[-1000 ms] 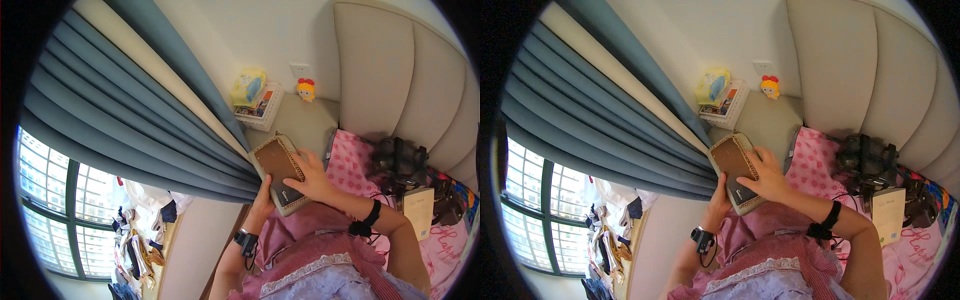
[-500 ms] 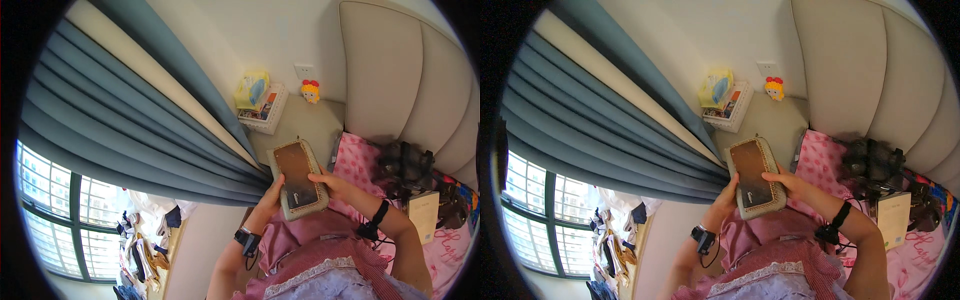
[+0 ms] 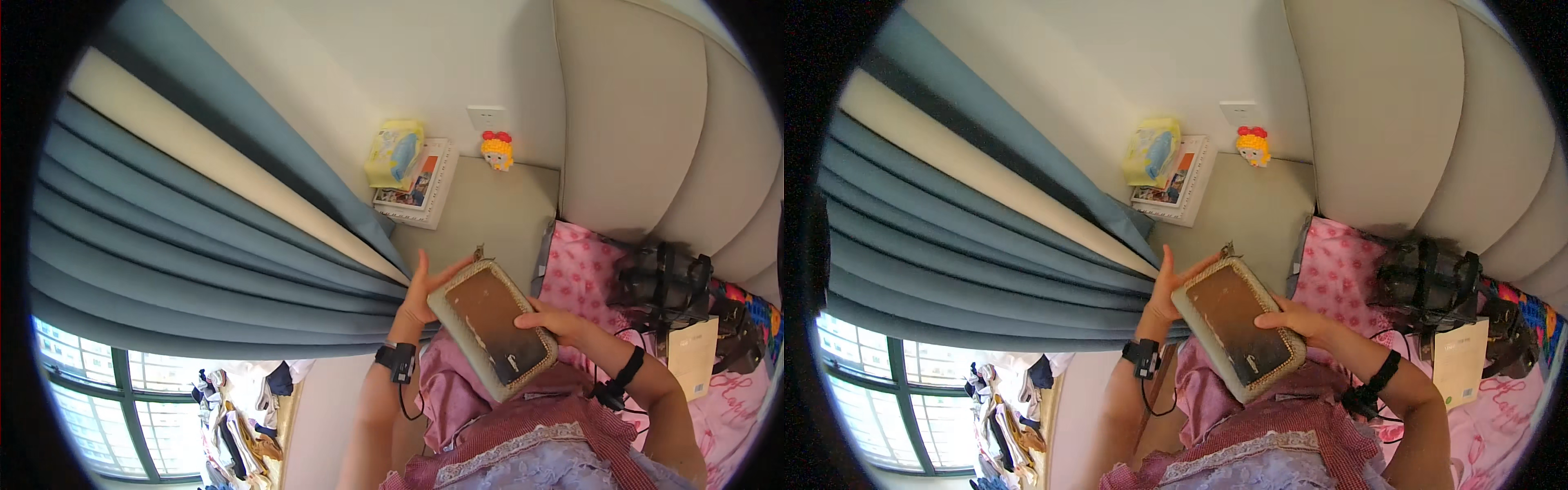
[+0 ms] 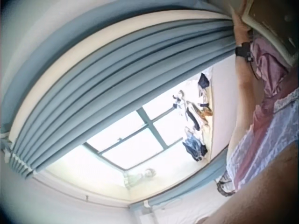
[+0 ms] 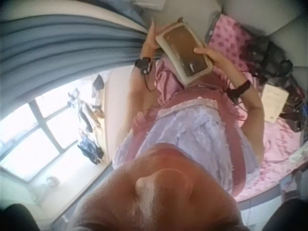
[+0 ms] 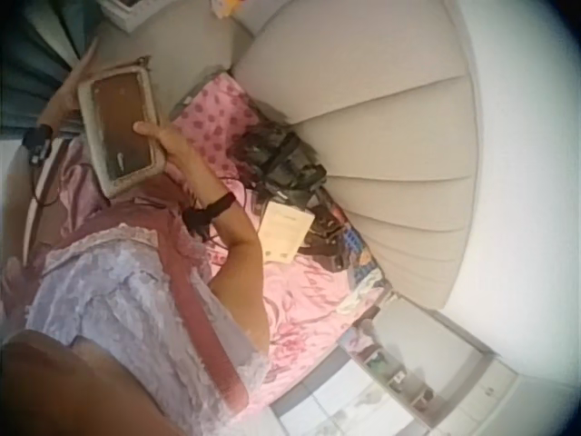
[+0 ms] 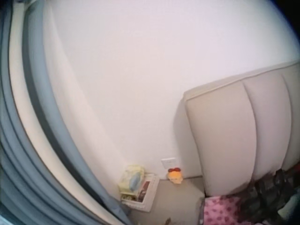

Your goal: Wipe down the iPad box and organizing items on a nightstand.

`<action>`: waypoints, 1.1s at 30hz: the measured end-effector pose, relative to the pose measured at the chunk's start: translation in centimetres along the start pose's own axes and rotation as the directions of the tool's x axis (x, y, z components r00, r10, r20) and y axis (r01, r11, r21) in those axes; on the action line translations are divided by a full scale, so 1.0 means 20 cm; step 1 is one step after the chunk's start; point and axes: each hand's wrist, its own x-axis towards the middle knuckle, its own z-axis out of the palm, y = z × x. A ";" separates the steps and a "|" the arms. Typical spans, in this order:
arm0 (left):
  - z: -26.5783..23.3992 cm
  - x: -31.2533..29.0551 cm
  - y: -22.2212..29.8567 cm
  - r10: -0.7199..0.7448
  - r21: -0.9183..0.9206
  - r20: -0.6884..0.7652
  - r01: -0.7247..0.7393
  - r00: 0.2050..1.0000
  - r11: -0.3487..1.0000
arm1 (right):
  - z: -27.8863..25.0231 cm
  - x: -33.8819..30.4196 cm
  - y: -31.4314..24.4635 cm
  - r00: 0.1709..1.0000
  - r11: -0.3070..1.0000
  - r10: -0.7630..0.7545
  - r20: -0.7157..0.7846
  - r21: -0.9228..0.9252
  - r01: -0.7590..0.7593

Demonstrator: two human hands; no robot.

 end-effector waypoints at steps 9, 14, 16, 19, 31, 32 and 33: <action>0.29 0.07 0.05 0.011 0.840 0.221 -0.196 0.975 0.507 | 0.13 0.01 0.00 0.996 0.968 0.062 -0.069 -0.240 -0.077; 0.38 -0.03 -0.33 0.309 0.827 0.503 -0.347 0.807 -0.441 | -0.01 0.17 0.13 0.960 0.900 -0.211 -0.183 -0.420 0.118; 0.33 -0.07 -0.44 0.200 0.646 0.654 -0.401 0.730 -0.649 | 0.03 0.18 0.08 0.922 0.908 -0.279 -0.267 -0.387 0.162; 0.27 -0.10 -0.54 0.172 0.538 0.686 -0.333 0.707 -0.774 | -0.03 0.17 0.11 0.947 0.965 -0.260 -0.189 -0.087 0.247; 0.26 -0.18 -0.60 0.312 0.486 0.793 -0.236 0.523 -0.841 | 0.08 0.17 0.06 0.979 0.960 -0.109 -0.173 0.239 0.149; 0.26 -0.18 -0.59 0.250 0.448 0.798 -0.262 0.548 -0.855 | 0.09 0.18 0.07 0.980 0.960 -0.113 -0.165 0.237 0.150; 0.27 -0.19 -0.58 0.188 0.409 0.800 -0.289 0.570 -0.866 | 0.08 0.18 0.08 0.977 0.959 -0.092 -0.193 0.248 0.139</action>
